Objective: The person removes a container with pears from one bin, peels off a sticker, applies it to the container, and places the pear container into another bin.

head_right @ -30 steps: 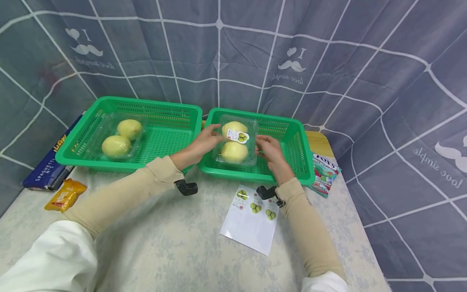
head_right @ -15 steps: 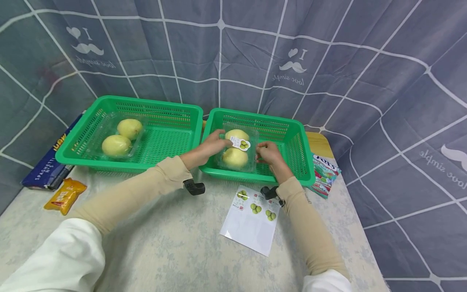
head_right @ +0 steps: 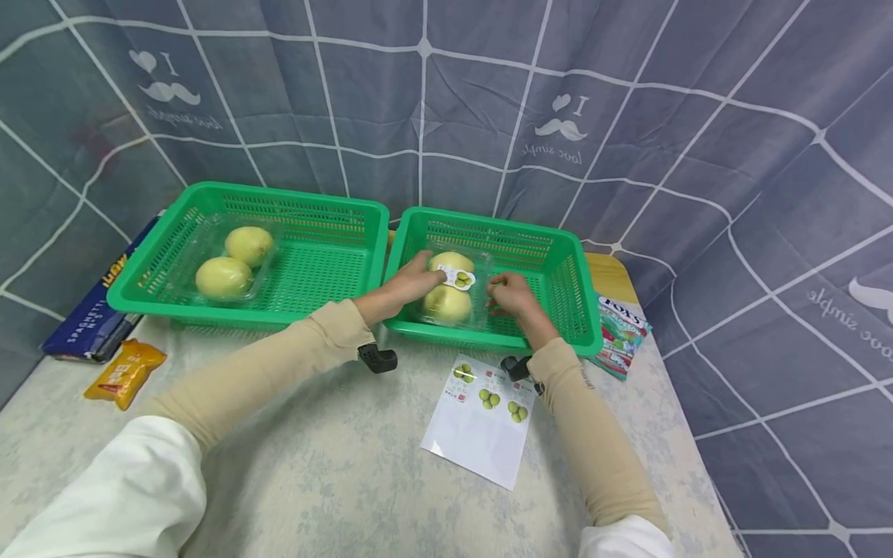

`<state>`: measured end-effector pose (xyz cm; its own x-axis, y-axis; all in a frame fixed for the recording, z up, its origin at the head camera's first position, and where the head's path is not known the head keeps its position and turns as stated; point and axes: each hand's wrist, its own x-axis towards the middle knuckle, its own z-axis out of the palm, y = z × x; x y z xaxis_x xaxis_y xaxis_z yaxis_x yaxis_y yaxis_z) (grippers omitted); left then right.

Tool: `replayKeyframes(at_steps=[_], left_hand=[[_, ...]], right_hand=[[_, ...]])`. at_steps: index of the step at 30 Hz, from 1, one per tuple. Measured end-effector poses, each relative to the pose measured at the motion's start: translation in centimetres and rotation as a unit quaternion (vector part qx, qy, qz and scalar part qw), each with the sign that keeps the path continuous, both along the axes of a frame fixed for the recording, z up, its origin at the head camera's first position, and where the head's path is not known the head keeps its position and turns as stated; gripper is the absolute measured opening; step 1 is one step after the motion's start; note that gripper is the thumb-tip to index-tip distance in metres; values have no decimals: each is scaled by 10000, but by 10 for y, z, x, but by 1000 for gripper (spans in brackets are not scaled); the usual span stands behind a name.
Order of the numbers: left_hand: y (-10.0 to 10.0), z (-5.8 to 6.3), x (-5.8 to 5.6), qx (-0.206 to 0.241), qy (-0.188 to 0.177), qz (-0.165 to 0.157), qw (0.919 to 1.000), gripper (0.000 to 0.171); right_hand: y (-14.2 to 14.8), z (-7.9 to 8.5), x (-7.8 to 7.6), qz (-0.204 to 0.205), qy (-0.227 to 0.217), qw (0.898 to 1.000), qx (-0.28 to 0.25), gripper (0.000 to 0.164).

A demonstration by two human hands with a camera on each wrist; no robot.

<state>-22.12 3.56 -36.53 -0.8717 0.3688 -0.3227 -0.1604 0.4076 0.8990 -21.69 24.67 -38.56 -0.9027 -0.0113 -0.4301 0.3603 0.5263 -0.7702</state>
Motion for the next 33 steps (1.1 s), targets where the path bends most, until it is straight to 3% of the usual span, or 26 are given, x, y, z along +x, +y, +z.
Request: replayKeyframes(at_steps=[9,16,28,33], left_hand=[[-3,4,7,-294,446,-28,9986,77],[-4,10,12,-418,692,-93,9967,77],[-14,16,14,-180,613,-112,9979,74],[-20,18,13,206,323,-36,9993,74]], right_hand=[[-10,0,-3,74,-30,9995,289,48],[-18,2,-2,-108,43,9998,169,49],[-22,5,1,-127,96,9997,161,46],[-23,7,3,-73,120,9999,72,47]])
